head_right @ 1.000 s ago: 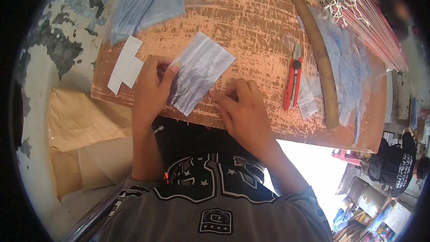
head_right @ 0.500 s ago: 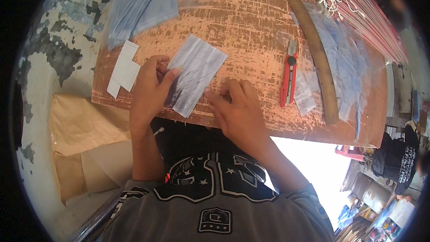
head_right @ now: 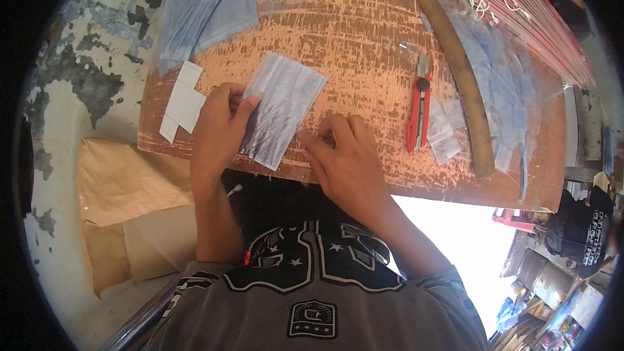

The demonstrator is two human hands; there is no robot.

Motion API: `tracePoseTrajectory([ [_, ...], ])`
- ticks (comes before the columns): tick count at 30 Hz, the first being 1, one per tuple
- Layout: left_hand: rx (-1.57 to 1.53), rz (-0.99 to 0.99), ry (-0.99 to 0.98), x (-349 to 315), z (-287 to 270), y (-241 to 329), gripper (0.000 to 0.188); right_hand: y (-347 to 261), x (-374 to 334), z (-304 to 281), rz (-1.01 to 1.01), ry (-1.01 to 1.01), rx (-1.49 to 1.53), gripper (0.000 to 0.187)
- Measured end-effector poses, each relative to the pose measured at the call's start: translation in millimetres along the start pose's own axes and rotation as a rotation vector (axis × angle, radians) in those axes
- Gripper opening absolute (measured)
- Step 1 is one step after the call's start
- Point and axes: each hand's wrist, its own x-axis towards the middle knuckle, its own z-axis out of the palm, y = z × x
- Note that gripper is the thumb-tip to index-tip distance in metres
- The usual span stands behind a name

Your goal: The person uses a red utility knife to cut a small white paper template from a larger sheet on a wooden table. They then place the template on a clear plastic sheet and cut the plastic to match the template's shape. The person folds the cut plastic piece and places it on a stack of similar items.

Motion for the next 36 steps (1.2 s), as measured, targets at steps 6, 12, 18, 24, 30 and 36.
tracePoseTrajectory([
  [6, -0.015, 0.029, -0.023, 5.9, 2.0, -11.0, 0.036, 1.3, -1.6, 0.9, 0.001, 0.011, 0.012, 0.030],
  [12, -0.205, -0.133, -0.126, 2.7, -3.2, -3.1, 0.036, 2.0, -2.5, 0.0, 0.004, 0.015, 0.007, 0.031],
  [18, -0.545, -0.072, -0.194, -1.5, -1.0, -9.6, 0.033, 1.8, -1.7, -3.7, 0.022, -0.023, 0.072, 0.030],
  [24, -0.830, -0.072, -0.164, -16.3, 1.3, 7.4, 0.030, -5.3, 7.6, -11.3, 0.388, 0.227, 0.685, 0.028],
  [30, -1.045, 0.026, -0.064, -33.5, 16.8, 24.3, 0.027, -2.5, 21.6, -3.8, 0.399, 0.146, 0.980, 0.024],
  [36, -1.112, 0.077, -0.029, -39.4, 21.1, 33.0, 0.026, -8.4, 29.6, -15.3, 0.353, 0.148, 0.899, 0.025],
])
